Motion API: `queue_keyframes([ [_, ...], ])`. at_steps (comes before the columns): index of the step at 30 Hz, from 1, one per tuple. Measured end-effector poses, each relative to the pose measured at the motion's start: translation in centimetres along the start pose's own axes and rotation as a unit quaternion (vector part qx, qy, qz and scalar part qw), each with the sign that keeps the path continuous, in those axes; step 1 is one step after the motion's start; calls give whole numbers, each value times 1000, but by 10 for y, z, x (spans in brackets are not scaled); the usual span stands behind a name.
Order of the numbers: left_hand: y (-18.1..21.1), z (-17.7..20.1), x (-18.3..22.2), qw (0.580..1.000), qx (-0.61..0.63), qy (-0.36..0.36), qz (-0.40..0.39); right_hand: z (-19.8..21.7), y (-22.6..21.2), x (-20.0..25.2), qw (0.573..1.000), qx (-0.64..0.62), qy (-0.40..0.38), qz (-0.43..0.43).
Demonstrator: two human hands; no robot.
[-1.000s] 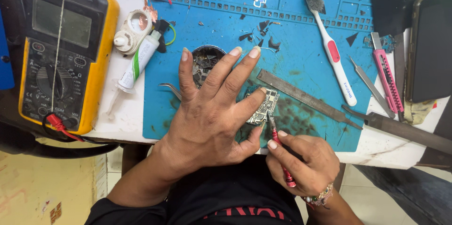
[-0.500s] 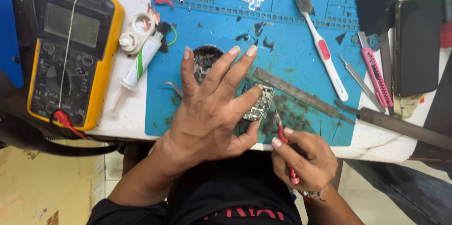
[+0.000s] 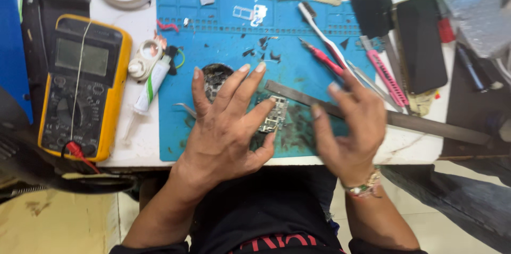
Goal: The person solders components onto a mobile phone circuit board using a soldering iron and applies solder from a container, then uses a screwdriver to work on a component on the board.
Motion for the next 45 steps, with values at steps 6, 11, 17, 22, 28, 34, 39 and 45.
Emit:
queue_keyframes([
  [6, 2, -1, -2, 1000, -16, 1, 3, 6, -4, 15, 999, -14, 20, 24],
  [11, 2, -3, -3, 1000, -20, 1, 7, 24, 12, 23, 998, -27, 56, -11],
  [17, 0, -5, -4, 1000, -16, 4, 16, 43, 79, 45, 966, -169, 97, -168],
  [22, 1, -5, -4, 1000, -12, 7, 17, 90, 138, 51, 889, -434, 83, -123],
  [28, 1, -6, -4, 1000, -13, 1, 17, 142, 135, 22, 753, -633, -180, 3],
  [34, 0, -8, -3, 1000, -13, -1, 21, 49, 164, 40, 788, -393, -260, -397],
  [39, -1, -8, -4, 1000, -14, 0, 22, 24, 151, 31, 780, -419, -261, -385],
  [45, 0, -9, -4, 1000, -13, 0, 15, 29, 159, 39, 782, -437, -230, -380],
])
Point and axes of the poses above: each hand's wrist, its own x-axis away from the middle knuckle, its own z-axis out of the back of the hand, y = z × x, the point moved 10 cm from there along -x, towards the middle knuckle, and after that the axes turned 1 degree about y, right-handed, at the moved point
